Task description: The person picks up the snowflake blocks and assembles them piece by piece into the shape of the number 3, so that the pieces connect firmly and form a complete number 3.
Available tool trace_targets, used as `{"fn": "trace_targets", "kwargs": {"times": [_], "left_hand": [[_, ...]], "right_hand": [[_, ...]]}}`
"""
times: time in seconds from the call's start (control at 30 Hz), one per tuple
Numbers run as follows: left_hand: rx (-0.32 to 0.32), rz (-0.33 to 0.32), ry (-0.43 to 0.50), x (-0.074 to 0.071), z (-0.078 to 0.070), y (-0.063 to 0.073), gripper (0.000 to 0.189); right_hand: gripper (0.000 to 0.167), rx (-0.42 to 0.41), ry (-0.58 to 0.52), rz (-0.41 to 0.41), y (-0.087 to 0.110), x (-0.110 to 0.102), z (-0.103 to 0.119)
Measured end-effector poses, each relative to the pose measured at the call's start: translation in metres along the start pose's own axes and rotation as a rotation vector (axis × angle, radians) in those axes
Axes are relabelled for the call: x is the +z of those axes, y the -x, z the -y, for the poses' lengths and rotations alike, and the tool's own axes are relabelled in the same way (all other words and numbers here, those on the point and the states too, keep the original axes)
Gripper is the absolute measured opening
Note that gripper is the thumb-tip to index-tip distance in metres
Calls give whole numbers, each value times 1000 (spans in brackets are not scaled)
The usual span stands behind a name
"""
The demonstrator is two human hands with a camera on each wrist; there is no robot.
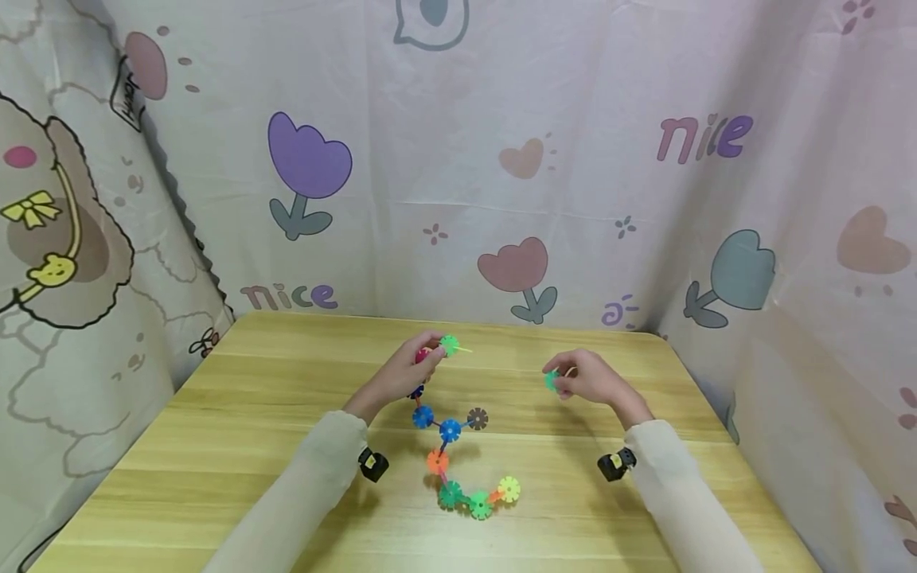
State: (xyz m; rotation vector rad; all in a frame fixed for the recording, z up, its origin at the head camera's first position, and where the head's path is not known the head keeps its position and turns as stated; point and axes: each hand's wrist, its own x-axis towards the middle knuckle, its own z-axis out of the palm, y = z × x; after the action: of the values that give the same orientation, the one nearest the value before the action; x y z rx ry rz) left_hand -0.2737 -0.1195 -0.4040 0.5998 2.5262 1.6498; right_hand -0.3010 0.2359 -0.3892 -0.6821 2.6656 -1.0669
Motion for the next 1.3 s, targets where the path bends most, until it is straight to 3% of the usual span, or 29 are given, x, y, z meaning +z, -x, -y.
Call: {"fn": "trace_targets", "kwargs": {"times": [0.7,0.93,1.3], "left_hand": [[7,6,-1,2,-3,0,35],[33,25,14,2,-3,0,35],[20,15,4,3,-4,-1,35]], "right_hand": [[27,-82,-281,-124,-39,44,74],[26,-91,-302,-140,-44,54,80],[26,-68,-367,-154,-47,58,82]]}}
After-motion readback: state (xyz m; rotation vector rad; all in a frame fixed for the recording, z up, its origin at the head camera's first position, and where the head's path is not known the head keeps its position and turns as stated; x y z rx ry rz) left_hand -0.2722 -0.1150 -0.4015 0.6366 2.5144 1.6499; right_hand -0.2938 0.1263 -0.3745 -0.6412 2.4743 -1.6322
